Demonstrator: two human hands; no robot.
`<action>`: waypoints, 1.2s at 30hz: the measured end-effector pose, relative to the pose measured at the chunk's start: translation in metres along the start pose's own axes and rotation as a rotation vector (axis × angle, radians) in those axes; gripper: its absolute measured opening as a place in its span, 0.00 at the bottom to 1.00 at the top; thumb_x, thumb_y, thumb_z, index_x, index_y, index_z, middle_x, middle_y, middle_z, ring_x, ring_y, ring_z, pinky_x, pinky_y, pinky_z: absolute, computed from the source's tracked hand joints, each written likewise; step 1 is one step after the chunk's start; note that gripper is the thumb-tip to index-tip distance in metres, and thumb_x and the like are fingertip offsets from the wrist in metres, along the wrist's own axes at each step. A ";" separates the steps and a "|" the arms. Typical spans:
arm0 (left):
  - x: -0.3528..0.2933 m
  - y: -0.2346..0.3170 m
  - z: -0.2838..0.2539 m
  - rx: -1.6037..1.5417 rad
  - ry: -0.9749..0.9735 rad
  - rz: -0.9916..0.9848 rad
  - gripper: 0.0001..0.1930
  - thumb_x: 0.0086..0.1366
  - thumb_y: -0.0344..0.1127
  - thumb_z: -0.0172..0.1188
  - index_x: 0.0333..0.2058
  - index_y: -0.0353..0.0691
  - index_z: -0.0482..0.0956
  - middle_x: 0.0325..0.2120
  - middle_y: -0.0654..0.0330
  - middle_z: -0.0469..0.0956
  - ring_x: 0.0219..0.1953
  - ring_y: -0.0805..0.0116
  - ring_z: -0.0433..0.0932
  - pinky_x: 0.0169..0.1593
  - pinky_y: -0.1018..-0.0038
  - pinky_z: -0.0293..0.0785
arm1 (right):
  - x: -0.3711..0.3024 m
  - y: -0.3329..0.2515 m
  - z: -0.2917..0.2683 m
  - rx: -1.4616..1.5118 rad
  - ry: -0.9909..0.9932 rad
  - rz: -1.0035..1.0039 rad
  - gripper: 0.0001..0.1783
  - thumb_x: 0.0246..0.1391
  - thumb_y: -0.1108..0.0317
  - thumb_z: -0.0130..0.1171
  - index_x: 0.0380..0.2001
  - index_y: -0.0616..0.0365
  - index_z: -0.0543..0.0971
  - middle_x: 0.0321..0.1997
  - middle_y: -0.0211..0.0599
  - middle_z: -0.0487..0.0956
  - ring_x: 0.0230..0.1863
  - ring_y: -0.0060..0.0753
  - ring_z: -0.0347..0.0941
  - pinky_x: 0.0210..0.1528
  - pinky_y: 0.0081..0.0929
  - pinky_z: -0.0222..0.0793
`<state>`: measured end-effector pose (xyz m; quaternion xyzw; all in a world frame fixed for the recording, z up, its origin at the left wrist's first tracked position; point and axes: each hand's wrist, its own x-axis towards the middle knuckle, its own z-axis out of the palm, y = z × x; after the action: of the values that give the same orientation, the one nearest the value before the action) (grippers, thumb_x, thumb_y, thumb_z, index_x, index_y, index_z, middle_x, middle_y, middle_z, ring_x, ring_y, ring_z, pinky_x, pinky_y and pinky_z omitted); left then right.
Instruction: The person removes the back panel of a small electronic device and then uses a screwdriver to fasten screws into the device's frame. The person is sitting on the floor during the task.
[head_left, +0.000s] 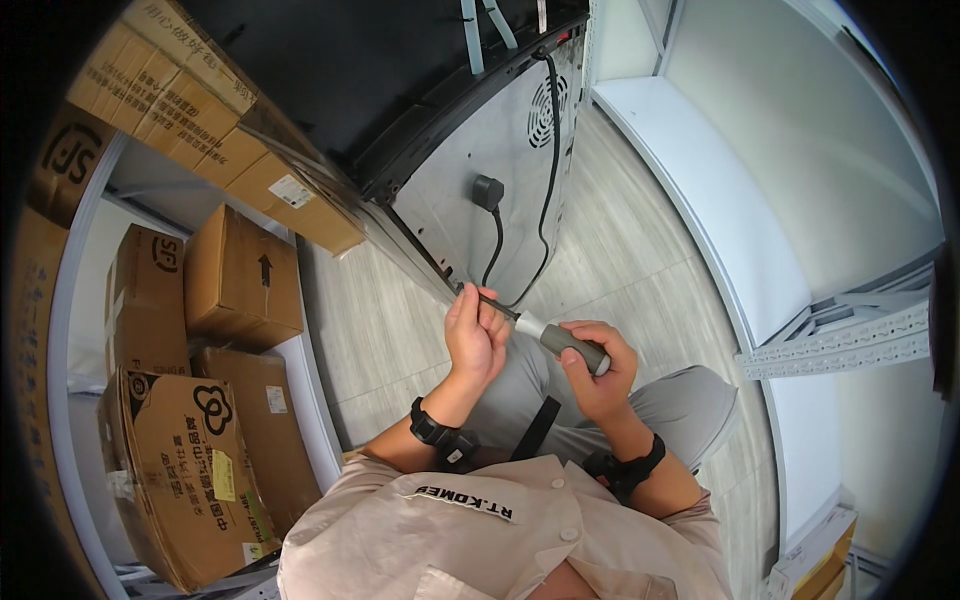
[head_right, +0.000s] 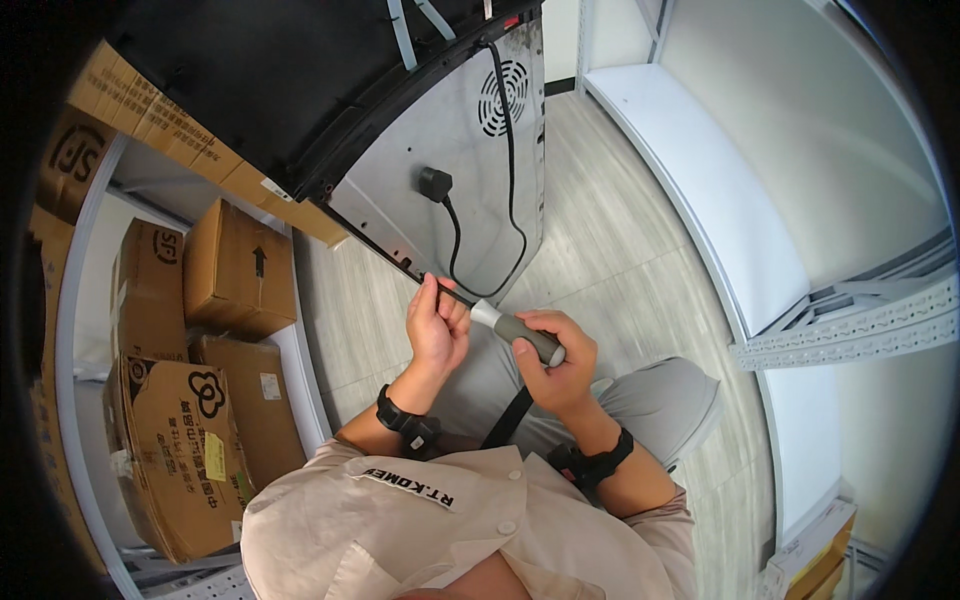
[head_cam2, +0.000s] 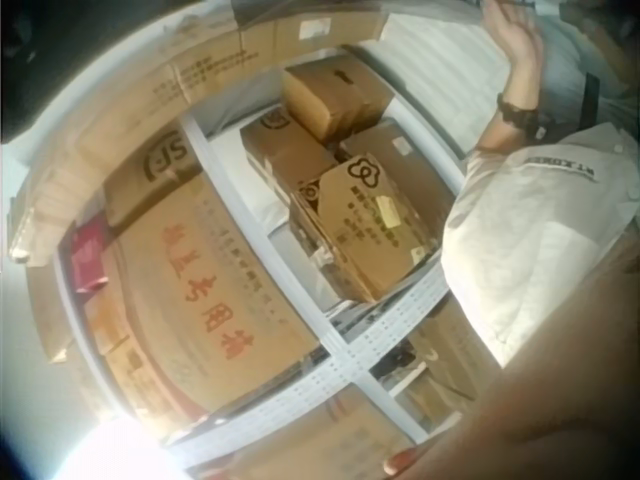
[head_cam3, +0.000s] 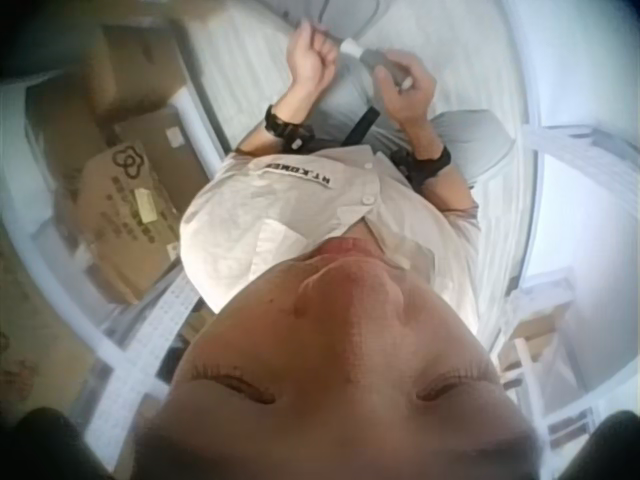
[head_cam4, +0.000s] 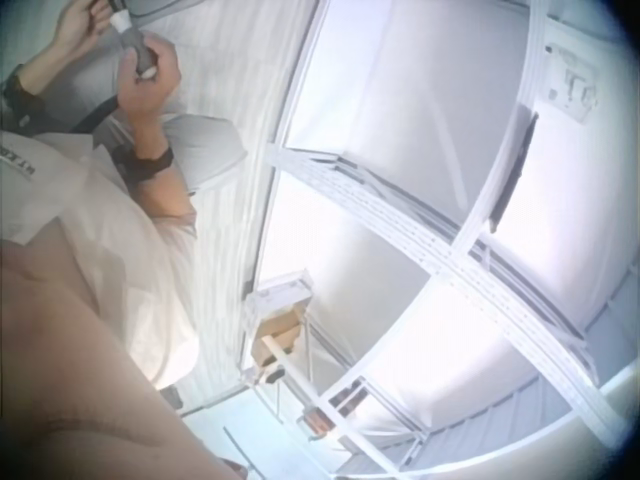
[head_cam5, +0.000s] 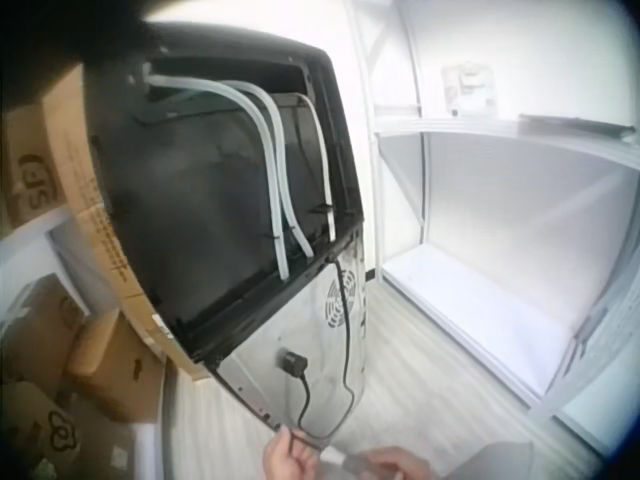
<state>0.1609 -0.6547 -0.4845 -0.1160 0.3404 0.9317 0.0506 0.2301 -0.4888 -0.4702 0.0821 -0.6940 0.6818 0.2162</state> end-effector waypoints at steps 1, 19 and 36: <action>0.000 0.001 0.001 0.003 0.003 0.003 0.16 0.73 0.45 0.47 0.32 0.38 0.71 0.13 0.71 0.57 0.15 0.81 0.51 0.18 0.80 0.48 | 0.000 0.000 0.000 0.002 0.000 0.003 0.10 0.48 0.77 0.60 0.36 0.66 0.75 0.38 0.49 0.80 0.39 0.34 0.78 0.43 0.26 0.72; 0.001 0.002 -0.002 0.025 -0.008 -0.006 0.16 0.73 0.45 0.47 0.31 0.40 0.71 0.13 0.71 0.56 0.14 0.79 0.49 0.18 0.79 0.46 | -0.002 0.004 0.005 0.048 0.042 -0.002 0.10 0.48 0.77 0.60 0.36 0.66 0.75 0.38 0.48 0.80 0.40 0.36 0.78 0.44 0.28 0.72; 0.000 0.003 0.002 0.021 0.007 -0.006 0.14 0.73 0.44 0.47 0.35 0.40 0.72 0.13 0.71 0.57 0.14 0.80 0.49 0.18 0.80 0.46 | -0.004 0.008 0.004 0.018 0.027 -0.048 0.11 0.47 0.79 0.60 0.36 0.67 0.75 0.39 0.50 0.80 0.42 0.40 0.78 0.46 0.31 0.72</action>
<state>0.1596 -0.6558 -0.4810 -0.1199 0.3502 0.9275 0.0532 0.2296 -0.4933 -0.4789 0.0916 -0.6829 0.6835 0.2410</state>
